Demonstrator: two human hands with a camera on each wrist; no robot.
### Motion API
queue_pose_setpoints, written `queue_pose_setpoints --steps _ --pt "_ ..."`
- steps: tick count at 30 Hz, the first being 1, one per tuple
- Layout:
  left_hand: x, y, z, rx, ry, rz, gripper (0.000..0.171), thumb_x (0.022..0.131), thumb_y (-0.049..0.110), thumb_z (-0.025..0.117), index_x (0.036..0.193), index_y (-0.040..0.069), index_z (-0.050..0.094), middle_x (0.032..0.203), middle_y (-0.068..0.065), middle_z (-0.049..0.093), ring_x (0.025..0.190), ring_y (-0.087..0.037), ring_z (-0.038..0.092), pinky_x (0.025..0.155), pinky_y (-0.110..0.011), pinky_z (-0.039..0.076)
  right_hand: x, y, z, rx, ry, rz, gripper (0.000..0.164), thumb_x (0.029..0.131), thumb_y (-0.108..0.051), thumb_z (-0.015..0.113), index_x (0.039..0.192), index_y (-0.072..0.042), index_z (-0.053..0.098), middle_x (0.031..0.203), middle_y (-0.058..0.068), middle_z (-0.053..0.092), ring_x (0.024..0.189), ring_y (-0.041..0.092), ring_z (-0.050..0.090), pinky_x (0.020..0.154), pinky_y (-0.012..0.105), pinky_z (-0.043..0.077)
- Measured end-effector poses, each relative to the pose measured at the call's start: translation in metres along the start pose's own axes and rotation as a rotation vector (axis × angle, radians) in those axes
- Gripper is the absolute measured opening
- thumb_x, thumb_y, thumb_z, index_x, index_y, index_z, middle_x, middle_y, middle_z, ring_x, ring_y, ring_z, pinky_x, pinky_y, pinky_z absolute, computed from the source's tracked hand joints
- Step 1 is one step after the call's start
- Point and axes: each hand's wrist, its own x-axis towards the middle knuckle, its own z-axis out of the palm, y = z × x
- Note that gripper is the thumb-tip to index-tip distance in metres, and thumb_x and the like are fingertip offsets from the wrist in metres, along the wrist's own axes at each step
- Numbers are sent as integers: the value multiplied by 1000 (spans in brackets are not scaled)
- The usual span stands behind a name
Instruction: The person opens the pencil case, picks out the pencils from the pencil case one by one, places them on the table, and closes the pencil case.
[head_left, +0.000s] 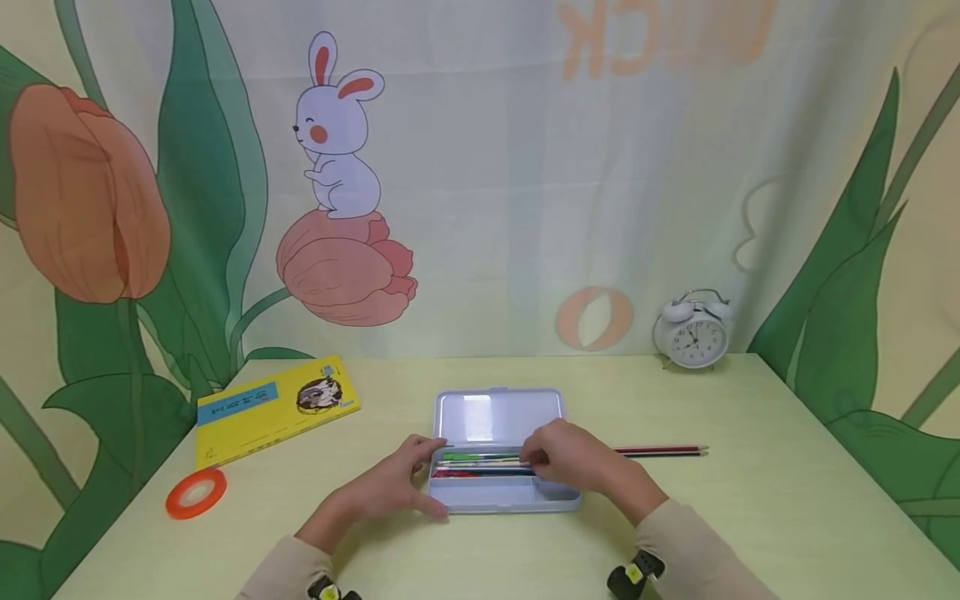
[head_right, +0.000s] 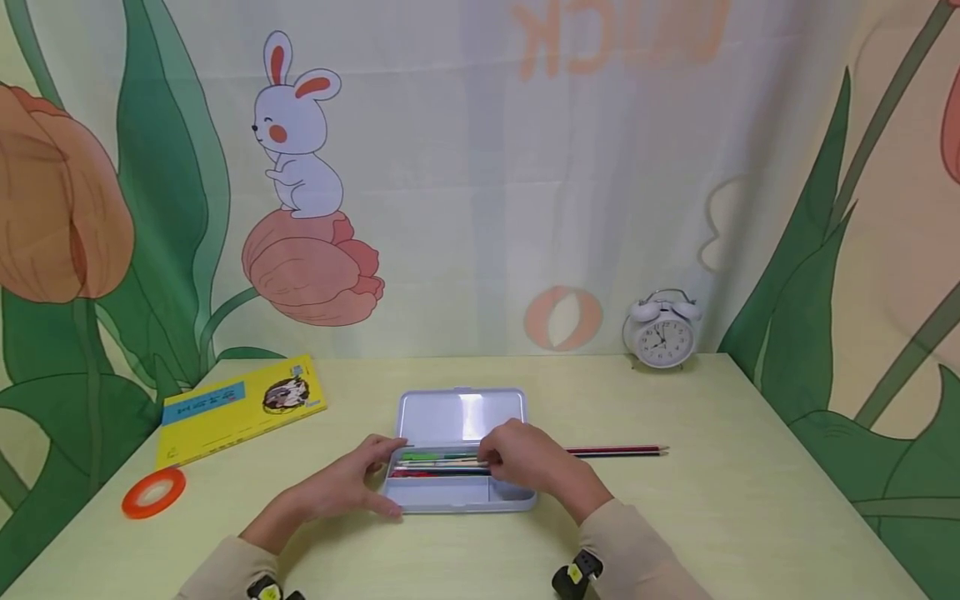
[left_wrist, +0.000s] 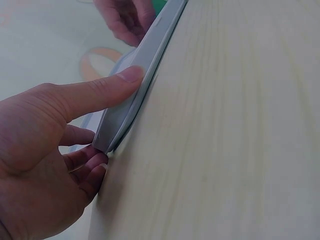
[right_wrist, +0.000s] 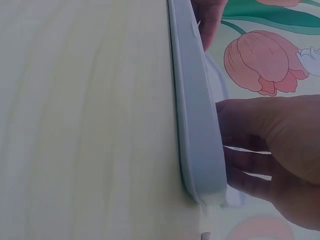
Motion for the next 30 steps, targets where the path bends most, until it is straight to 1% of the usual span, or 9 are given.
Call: queue_pose_setpoints --steps 4,9,14,15,17,22,25,27,30 --pt "0 0 1 -9 -5 -1 100 73 33 91 154 10 38 138 -7 40 134 -34 39 115 -56 29 1 -1 -1 7 -20 0 18 83 5 74 95 -7 79 80 -3 69 68 10 54 63 22 50" --pt "1 1 0 -3 0 -3 99 72 33 91 153 10 39 137 -5 40 135 -35 38 115 -55 28 2 -1 -1 -27 -26 8 24 82 6 73 101 -8 79 75 -5 61 69 12 50 59 24 44" --pt "0 2 0 -7 7 2 97 72 30 92 152 11 41 137 -6 40 135 -36 38 115 -56 29 0 -1 -2 -37 -8 12 29 81 5 74 107 -7 78 80 -5 58 69 12 49 58 23 43" --pt "0 2 0 -9 8 1 97 72 30 92 152 11 41 138 -7 40 135 -36 38 114 -57 29 -1 -1 -3 -30 -4 11 30 81 5 74 107 -7 78 81 -5 59 70 12 49 58 23 43" --pt "0 2 0 -11 8 2 98 72 30 92 153 10 40 138 -7 40 135 -37 38 114 -57 29 -2 0 -6 -24 4 -5 29 80 7 71 103 -8 79 79 -4 59 68 12 47 57 23 41" --pt "0 2 0 -8 7 10 97 72 30 91 152 10 40 137 -7 40 133 -33 40 115 -55 28 -5 1 -15 40 8 -2 32 79 7 68 105 -10 79 81 -3 64 70 10 51 59 23 46" --pt "0 1 0 -10 6 18 97 72 29 91 152 9 40 136 -7 41 132 -33 41 115 -55 28 -7 1 -19 102 6 21 38 80 7 68 115 -6 76 92 1 70 71 11 56 61 23 51" --pt "0 0 0 -13 7 18 98 72 29 92 152 9 39 136 -7 41 132 -33 41 115 -55 28 -8 1 -22 123 -7 23 40 79 8 67 116 -5 75 95 3 71 69 10 54 59 23 50" --pt "0 0 -1 -16 9 17 98 72 29 92 153 9 39 136 -7 40 132 -34 40 115 -56 28 -10 2 -26 136 -26 3 41 79 9 67 117 -3 74 89 3 71 65 9 50 55 22 46"
